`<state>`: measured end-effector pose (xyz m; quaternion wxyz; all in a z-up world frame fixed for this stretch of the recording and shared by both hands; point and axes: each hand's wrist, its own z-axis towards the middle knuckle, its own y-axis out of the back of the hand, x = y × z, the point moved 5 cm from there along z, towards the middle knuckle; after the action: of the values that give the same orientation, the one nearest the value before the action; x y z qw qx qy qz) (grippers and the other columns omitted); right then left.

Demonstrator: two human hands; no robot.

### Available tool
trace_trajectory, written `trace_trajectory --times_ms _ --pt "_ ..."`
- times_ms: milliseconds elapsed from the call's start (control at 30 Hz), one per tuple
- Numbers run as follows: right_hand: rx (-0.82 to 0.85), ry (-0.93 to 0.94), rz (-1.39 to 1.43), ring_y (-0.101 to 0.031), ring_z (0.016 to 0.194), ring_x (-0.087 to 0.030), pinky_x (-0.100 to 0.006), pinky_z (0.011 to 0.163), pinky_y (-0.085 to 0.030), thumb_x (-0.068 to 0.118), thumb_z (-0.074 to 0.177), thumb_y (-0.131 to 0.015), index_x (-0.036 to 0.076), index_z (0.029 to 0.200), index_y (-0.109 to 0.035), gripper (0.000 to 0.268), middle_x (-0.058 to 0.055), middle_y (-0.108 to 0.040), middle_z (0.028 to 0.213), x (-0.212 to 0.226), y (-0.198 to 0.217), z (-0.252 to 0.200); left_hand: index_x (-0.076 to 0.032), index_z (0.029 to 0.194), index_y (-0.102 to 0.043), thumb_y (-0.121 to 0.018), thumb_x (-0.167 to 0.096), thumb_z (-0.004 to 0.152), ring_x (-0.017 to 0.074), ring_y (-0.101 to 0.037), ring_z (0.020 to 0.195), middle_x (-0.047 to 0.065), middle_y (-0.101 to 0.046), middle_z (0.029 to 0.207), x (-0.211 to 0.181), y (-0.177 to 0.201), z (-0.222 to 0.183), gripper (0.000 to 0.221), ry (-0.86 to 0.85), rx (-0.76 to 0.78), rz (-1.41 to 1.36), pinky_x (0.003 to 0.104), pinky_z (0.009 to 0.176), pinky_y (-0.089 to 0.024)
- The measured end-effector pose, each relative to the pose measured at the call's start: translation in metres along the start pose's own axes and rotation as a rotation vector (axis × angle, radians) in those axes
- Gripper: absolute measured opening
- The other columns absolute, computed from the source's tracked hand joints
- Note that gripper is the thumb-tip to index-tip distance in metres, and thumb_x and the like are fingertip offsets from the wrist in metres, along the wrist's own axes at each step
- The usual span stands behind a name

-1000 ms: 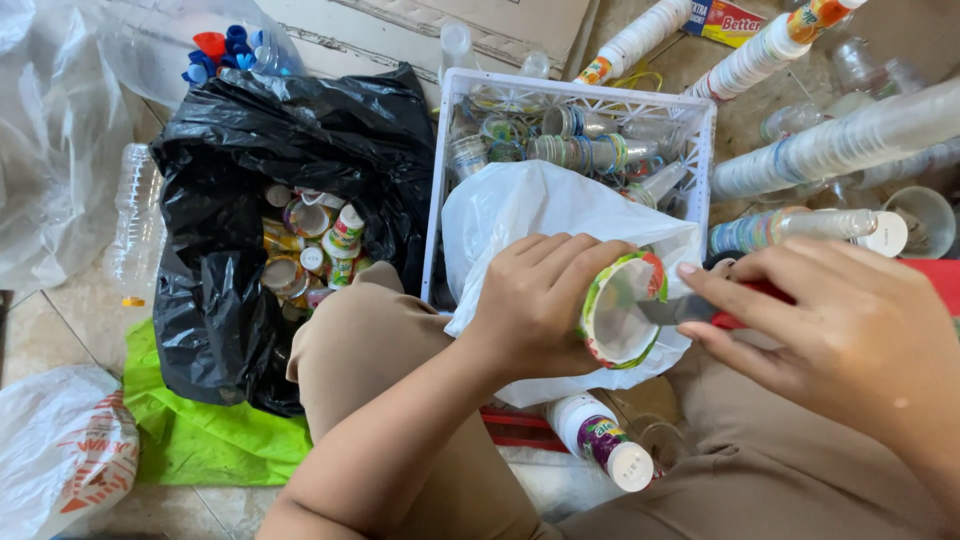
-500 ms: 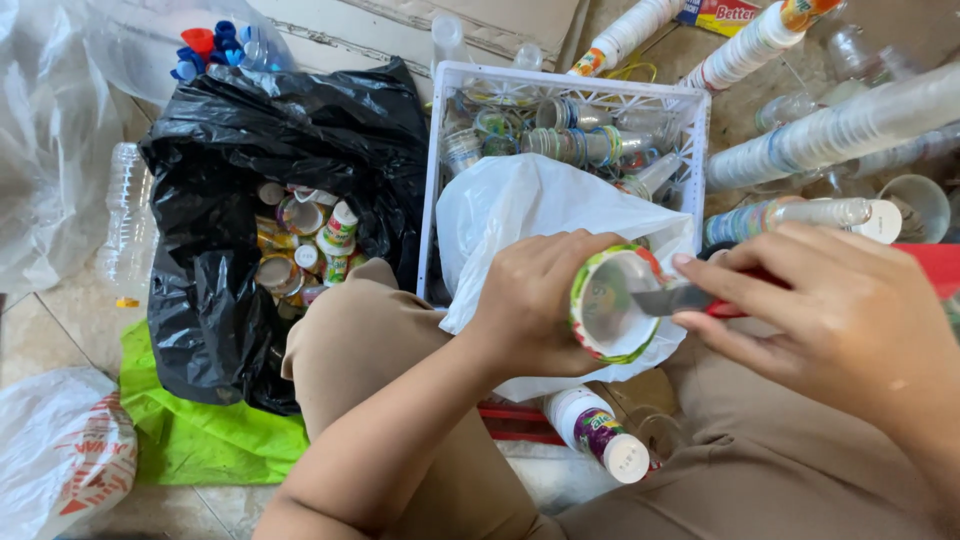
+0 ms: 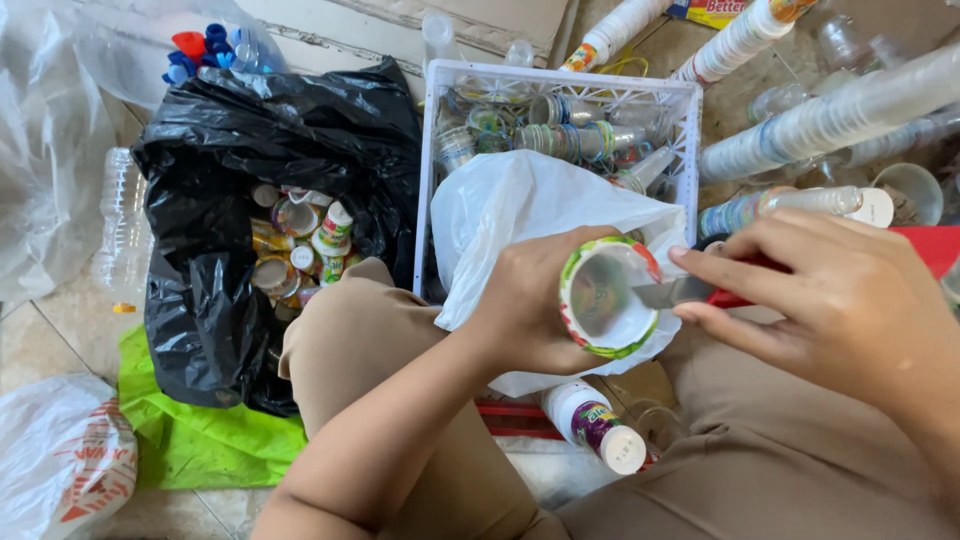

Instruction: Cutting the top rims off plastic cups using a utility knife

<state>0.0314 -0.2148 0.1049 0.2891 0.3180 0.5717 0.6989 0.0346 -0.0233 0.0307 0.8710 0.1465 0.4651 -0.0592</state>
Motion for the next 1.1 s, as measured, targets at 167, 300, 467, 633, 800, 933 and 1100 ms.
trace_trajectory --times_ms 167,300,467,633,800,933,1100 --pt "-0.003 -0.005 -0.020 -0.053 0.066 -0.020 -0.034 0.057 -0.040 0.028 0.084 -0.082 0.014 0.110 -0.082 0.029 0.000 -0.063 0.081 0.001 0.000 0.001 -0.005 0.119 -0.062 -0.086 -0.018 0.065 0.0274 -0.072 0.083 0.010 -0.074 0.107 0.007 -0.007 -0.006 0.061 0.009 0.075 -0.046 0.035 0.078 -0.056" --pt "-0.011 -0.047 0.030 -0.057 0.070 -0.021 -0.034 0.061 -0.044 0.024 0.081 -0.083 0.009 0.116 -0.081 0.038 -0.004 -0.066 0.085 -0.019 0.002 -0.008 -0.004 0.121 -0.060 -0.083 -0.021 0.067 0.0281 -0.069 0.075 0.010 -0.073 0.098 0.008 -0.004 -0.003 0.062 0.004 0.078 0.009 0.035 0.070 -0.053" --pt "0.027 -0.339 0.295 -0.061 0.080 -0.026 -0.036 0.072 -0.048 0.009 0.083 -0.072 0.000 0.125 -0.073 0.043 -0.015 -0.072 0.111 -0.020 0.005 -0.008 -0.008 0.127 -0.058 -0.083 -0.026 0.068 0.0283 -0.072 0.083 0.009 -0.075 0.105 0.016 -0.011 -0.006 0.066 0.055 0.096 0.061 0.035 0.074 -0.053" --pt "0.105 -0.444 0.297 -0.055 0.056 -0.017 -0.031 0.055 -0.045 0.031 0.070 -0.090 0.000 0.093 -0.073 0.042 -0.005 -0.068 0.068 -0.013 -0.022 0.005 0.000 0.123 -0.059 -0.084 -0.024 0.075 0.0288 -0.071 0.078 0.013 -0.073 0.107 0.016 -0.022 -0.003 0.059 0.060 -0.079 0.255 0.037 0.068 -0.053" --pt "0.205 -0.473 0.298 -0.053 0.047 -0.023 -0.035 0.051 -0.041 0.028 0.083 -0.078 0.007 0.083 -0.071 0.022 -0.005 -0.064 0.055 -0.024 -0.039 0.016 -0.002 0.124 -0.059 -0.085 -0.025 0.073 0.0289 -0.071 0.076 0.012 -0.073 0.100 0.014 -0.026 -0.004 0.062 0.070 -0.094 0.270 0.037 0.066 -0.053" --pt "0.355 -0.332 0.269 -0.061 0.057 -0.029 -0.040 0.059 -0.047 0.018 0.077 -0.073 0.012 0.082 -0.063 0.013 -0.005 -0.071 0.065 -0.031 -0.055 0.012 -0.001 0.124 -0.057 -0.082 -0.025 0.072 0.0291 -0.074 0.082 0.013 -0.074 0.106 0.015 -0.027 -0.007 0.062 0.098 -0.048 0.239 0.036 0.069 -0.055" --pt "0.369 -0.449 0.687 -0.041 0.048 -0.014 -0.031 0.045 -0.038 0.014 0.091 -0.068 0.003 0.072 -0.069 0.022 -0.002 -0.059 0.052 -0.041 -0.064 0.006 -0.009 0.113 -0.063 -0.075 -0.018 0.065 0.0254 -0.067 0.070 0.008 -0.074 0.088 0.024 -0.017 -0.004 0.050 0.371 0.128 -0.115 0.033 0.066 -0.054"
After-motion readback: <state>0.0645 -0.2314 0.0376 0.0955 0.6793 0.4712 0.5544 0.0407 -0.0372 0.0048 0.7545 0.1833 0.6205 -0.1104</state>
